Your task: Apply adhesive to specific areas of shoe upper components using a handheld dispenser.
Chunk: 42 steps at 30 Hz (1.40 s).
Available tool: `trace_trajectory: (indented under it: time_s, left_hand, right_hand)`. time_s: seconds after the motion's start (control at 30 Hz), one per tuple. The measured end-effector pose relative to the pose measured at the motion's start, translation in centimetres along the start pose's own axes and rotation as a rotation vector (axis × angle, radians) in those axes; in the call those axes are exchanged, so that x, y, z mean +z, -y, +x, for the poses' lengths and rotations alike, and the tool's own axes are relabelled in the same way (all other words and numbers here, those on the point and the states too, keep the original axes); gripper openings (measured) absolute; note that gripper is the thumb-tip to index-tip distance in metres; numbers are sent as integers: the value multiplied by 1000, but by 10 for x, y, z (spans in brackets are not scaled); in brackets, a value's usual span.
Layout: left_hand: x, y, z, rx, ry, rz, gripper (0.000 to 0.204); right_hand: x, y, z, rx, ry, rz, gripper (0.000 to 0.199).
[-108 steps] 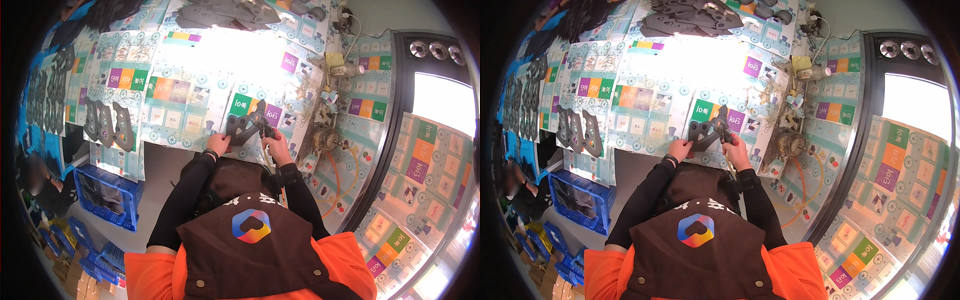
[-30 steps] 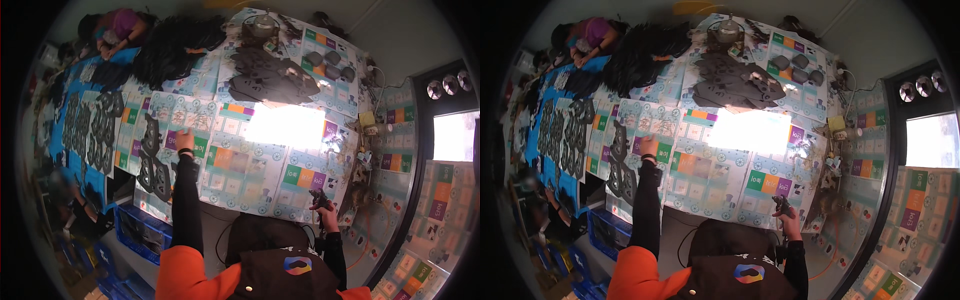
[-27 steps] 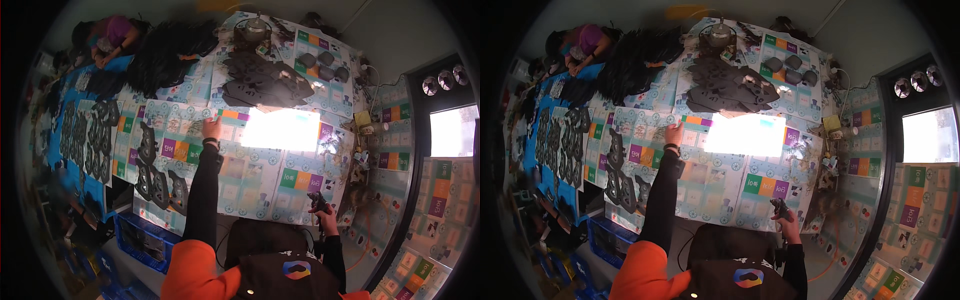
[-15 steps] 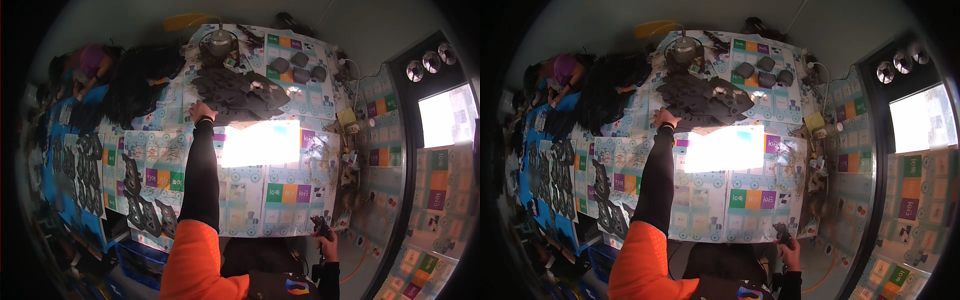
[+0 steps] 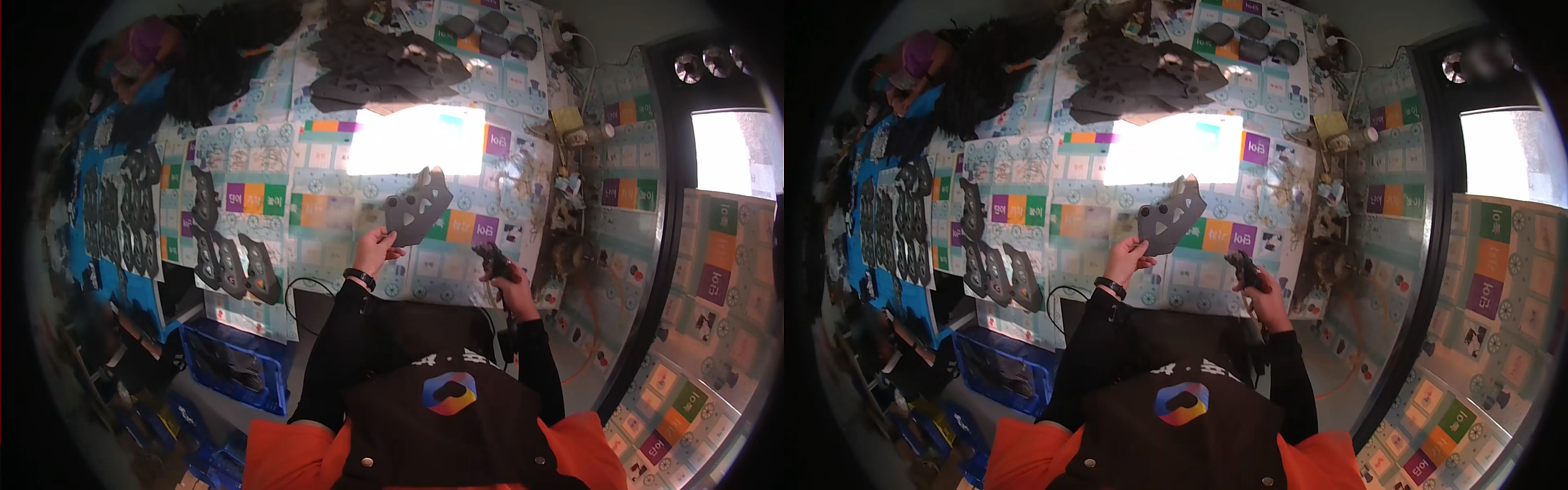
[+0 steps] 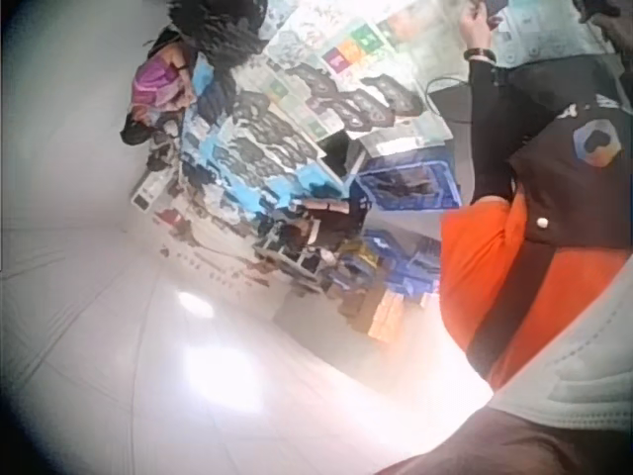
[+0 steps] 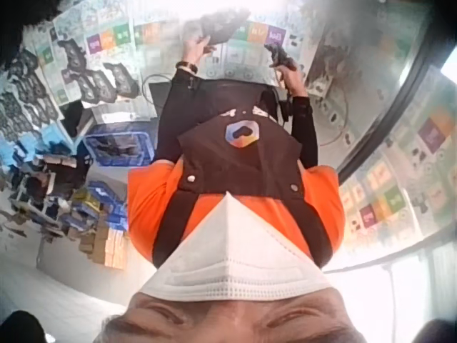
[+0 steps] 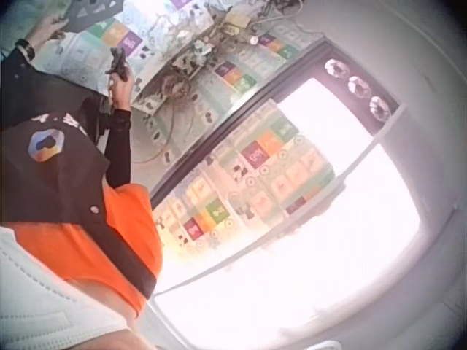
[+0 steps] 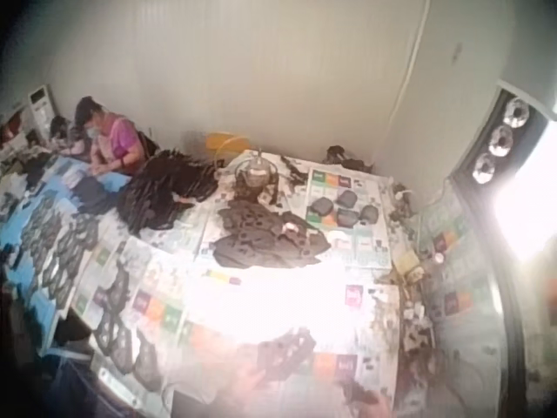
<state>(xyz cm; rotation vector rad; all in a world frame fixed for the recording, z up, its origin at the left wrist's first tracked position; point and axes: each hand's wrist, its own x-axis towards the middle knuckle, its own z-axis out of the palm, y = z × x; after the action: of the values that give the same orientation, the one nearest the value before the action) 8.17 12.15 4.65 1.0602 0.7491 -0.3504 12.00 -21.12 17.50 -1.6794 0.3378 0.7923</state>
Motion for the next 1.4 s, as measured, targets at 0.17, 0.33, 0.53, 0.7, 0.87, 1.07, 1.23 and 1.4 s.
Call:
trace_trajectory:
  time_s: [0.17,0.33,0.53,0.7,0.87,1.07,1.23,1.4]
  left_hand:
    - [28,84,-27,-104,102,21,18]
    - [45,116,-31,-195,86,354,34]
    - [40,131,-30,-34,-9,514,36]
    - [36,138,-25,147,-32,790,36]
    - [22,161,-17,217,-106,859,38]
    - [42,139,-25,90,-58,726,38]
    - [39,130,-31,73,-64,739,38]
    - [37,130,-31,85,-63,785,38]
  right_hand:
    - [10,2,11,45,103,-57,33]
    - [23,-26,7,119,174,-205,27]
    - [41,-52,1,44,218,-333,24]
    - [38,-71,11,-1,211,-332,23]
    - [55,-65,8,-3,279,-362,23]
    - [50,-77,13,44,213,-313,23]
    - [56,-73,13,24,153,-288,20]
    - [59,-65,11,35,181,-332,20]
